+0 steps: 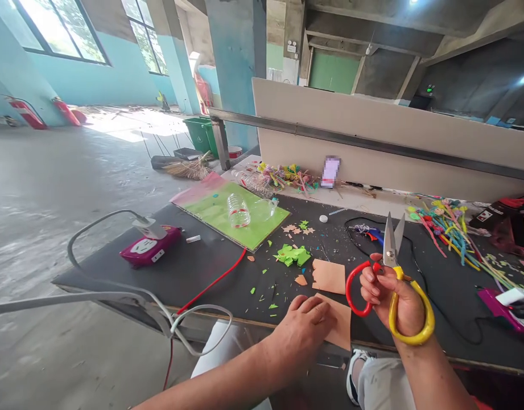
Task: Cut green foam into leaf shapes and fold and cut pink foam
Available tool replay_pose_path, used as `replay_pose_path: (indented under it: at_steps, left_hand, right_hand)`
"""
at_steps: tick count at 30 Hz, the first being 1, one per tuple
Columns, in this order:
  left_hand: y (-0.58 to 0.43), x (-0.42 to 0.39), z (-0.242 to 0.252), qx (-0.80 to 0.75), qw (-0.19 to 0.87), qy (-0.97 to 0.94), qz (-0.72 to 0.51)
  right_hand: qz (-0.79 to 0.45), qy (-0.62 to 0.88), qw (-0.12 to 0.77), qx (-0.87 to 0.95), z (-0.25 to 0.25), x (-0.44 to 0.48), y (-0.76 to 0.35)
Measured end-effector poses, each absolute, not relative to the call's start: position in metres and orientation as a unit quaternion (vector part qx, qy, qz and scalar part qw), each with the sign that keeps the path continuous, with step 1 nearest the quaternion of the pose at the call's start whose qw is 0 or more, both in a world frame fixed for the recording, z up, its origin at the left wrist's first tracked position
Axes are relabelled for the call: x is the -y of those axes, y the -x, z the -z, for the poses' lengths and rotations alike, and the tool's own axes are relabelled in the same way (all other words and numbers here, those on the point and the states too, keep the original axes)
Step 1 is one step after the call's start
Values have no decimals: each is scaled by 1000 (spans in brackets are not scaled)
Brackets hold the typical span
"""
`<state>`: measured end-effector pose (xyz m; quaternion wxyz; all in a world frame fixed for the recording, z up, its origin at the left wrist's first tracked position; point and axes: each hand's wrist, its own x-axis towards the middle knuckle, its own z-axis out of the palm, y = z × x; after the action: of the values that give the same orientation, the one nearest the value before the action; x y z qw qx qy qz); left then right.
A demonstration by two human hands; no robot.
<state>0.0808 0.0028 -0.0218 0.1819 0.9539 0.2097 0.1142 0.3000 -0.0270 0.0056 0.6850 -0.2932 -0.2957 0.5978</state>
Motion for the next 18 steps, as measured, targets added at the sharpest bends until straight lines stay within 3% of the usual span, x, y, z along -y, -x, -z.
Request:
replay_pose_path:
  at_steps: [5, 11, 18]
  left_hand:
    - [-78, -8, 35, -190, 182, -950, -166]
    - [-69, -19, 39, -183, 219, -930, -231]
    - [-58, -36, 31, -191, 158, -906, -343]
  right_hand:
    - [-488, 441, 632, 409, -3, 28, -296]
    - [-105, 738, 412, 523, 14, 17, -296]
    - [-133, 787, 338, 498, 23, 8, -296]
